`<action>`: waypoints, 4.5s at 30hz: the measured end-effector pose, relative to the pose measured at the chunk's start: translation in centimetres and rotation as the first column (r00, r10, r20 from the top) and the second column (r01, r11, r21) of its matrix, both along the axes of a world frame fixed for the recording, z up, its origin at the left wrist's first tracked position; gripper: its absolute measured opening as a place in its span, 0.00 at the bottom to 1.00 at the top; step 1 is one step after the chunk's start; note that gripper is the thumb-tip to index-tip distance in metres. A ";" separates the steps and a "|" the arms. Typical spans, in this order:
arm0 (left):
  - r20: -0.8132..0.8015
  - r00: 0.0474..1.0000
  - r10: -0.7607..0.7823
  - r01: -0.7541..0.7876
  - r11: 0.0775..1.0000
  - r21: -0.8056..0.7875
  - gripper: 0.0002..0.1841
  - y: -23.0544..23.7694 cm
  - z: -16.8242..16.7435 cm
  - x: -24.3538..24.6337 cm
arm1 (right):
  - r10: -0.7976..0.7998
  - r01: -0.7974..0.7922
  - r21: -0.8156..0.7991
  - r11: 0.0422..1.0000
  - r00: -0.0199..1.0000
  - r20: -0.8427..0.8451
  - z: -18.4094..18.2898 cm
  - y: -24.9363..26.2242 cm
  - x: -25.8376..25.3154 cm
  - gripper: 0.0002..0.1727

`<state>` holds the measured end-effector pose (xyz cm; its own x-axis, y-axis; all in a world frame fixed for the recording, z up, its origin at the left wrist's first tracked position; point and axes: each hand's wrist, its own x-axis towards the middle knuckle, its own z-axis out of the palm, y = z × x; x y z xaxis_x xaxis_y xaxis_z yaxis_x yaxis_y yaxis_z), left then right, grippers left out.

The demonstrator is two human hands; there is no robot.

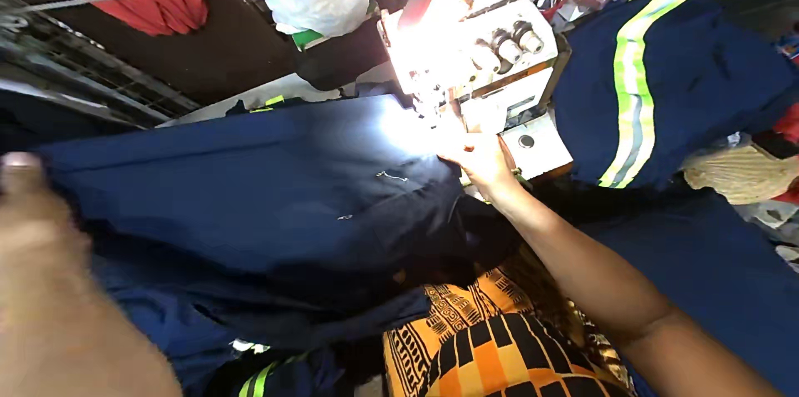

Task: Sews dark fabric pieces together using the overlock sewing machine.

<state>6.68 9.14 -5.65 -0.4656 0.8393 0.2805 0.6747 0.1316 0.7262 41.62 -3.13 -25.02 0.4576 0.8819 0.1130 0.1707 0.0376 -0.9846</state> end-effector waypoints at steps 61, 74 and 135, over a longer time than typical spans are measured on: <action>0.217 0.973 -0.078 0.083 0.996 -0.014 0.24 -4.9 -16.1 -10.7 | 0.071 -0.073 0.024 0.997 0.995 0.064 -1.4 -2.0 1.3 0.12; 0.004 1.000 0.002 -0.003 0.999 0.045 0.19 3.9 -3.6 -3.4 | 0.055 -0.059 0.013 0.998 0.972 0.229 0.6 0.6 2.4 0.17; 0.559 0.676 -0.480 0.463 0.867 0.185 0.49 -15.9 -20.2 6.6 | 0.149 -0.150 -0.004 0.989 0.982 0.115 -0.7 -1.2 5.1 0.07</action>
